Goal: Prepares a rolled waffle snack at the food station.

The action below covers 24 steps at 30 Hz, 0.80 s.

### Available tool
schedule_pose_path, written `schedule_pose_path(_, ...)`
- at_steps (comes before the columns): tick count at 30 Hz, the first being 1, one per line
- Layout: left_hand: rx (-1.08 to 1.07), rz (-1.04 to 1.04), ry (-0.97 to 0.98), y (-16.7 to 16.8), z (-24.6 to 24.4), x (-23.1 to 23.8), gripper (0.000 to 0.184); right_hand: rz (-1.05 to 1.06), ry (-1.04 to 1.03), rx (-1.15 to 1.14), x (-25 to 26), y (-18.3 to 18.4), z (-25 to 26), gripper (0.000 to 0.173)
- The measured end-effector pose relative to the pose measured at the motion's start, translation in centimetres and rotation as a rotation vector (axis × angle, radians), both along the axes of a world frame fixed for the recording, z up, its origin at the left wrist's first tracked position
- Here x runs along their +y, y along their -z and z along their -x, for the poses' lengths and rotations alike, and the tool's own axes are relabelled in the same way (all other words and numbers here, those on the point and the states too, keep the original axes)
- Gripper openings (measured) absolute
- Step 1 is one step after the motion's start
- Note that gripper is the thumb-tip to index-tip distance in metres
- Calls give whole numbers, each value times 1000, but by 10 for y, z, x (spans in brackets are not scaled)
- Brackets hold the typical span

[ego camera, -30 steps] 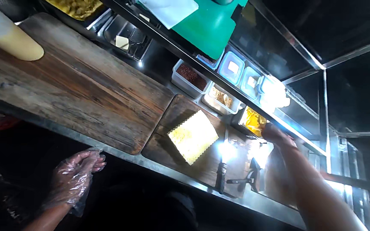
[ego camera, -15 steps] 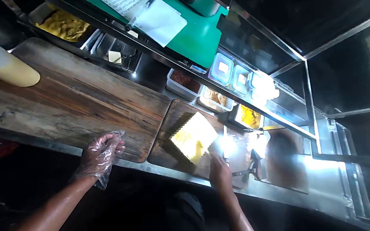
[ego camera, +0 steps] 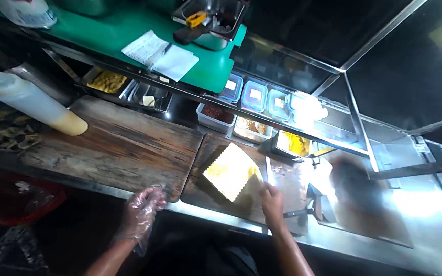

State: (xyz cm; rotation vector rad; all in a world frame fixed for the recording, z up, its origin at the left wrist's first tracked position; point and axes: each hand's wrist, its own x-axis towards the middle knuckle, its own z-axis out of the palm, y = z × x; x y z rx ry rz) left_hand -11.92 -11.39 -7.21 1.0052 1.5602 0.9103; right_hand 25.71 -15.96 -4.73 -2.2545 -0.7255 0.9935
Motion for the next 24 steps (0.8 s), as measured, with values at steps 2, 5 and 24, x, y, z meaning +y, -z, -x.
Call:
schedule_pose_path(2, 21, 26, 81, -2, -7, -28, 27, 123, -326, -284, -2, 0, 3, 39)
schedule_pose_path(5, 67, 37, 174, -2, -14, -56, 27, 176, -634, -481, -30, 1, 30, 46)
schedule_pose_path(24, 340, 193, 38, -1, -1, -154, 24, 28, -556, -286, -12, 12, -4, 39)
